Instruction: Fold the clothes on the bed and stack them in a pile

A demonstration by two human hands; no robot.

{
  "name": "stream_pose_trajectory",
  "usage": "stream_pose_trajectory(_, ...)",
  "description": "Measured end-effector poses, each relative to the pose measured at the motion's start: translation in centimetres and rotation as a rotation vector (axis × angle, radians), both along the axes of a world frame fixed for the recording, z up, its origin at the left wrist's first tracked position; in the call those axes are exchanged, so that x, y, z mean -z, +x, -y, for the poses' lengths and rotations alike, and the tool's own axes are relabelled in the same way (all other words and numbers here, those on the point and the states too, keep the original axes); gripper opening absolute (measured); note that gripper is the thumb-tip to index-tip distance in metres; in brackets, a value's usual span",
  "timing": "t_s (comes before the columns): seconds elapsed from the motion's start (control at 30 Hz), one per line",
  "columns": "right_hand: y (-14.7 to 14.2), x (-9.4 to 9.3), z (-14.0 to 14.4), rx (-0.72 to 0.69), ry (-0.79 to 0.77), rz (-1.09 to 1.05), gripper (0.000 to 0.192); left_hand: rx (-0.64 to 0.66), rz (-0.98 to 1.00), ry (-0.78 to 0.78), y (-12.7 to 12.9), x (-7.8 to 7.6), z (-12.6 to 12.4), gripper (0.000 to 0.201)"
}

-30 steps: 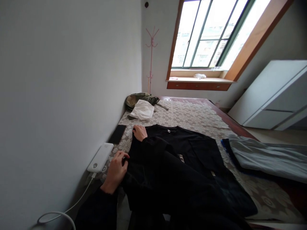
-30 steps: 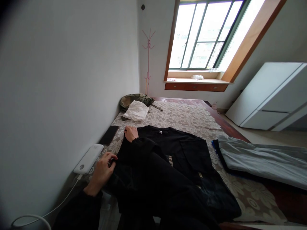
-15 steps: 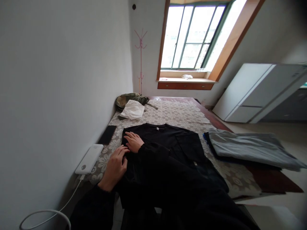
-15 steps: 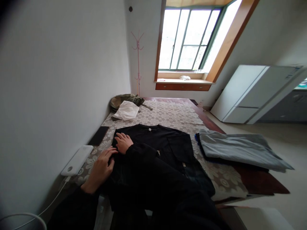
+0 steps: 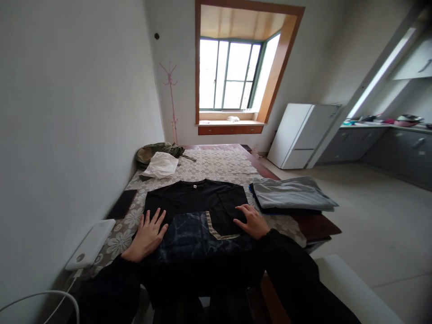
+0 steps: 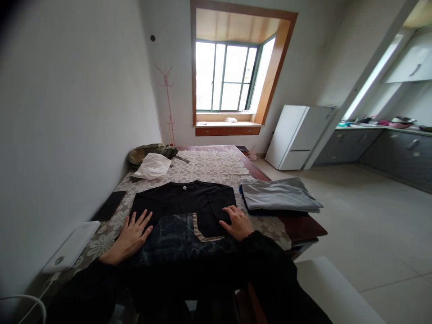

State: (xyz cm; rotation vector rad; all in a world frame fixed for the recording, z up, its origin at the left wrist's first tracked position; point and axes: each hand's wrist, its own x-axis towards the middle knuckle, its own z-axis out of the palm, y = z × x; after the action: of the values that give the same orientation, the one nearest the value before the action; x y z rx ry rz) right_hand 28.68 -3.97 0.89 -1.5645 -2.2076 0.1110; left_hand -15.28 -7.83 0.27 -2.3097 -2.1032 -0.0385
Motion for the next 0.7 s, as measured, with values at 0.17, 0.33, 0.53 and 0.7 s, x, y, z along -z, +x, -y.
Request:
stream_pose_trajectory(0.17, 1.0, 1.2, 1.4, -0.036, 0.033, 0.046, 0.031, 0.084, 0.088, -0.144, 5.4, -1.2, 0.2, 0.069)
stream_pose_trajectory(0.33, -0.9, 0.2, 0.2, -0.033, 0.058, 0.152, 0.027, 0.526, 0.308, -0.302, 14.5, -3.3, -1.1, 0.054)
stream_pose_trajectory(0.53, 0.2, 1.0, -2.8, 0.207, 0.111, -0.567, 0.03, 0.675, 0.385, -0.157, 23.6, -3.0, -5.7, 0.04)
stream_pose_trajectory(0.7, 1.9, 1.8, -3.9, 0.355, 0.192, -1.235, 0.038, 0.634, 0.372, -0.121, 28.5, -2.3, -10.0, 0.046)
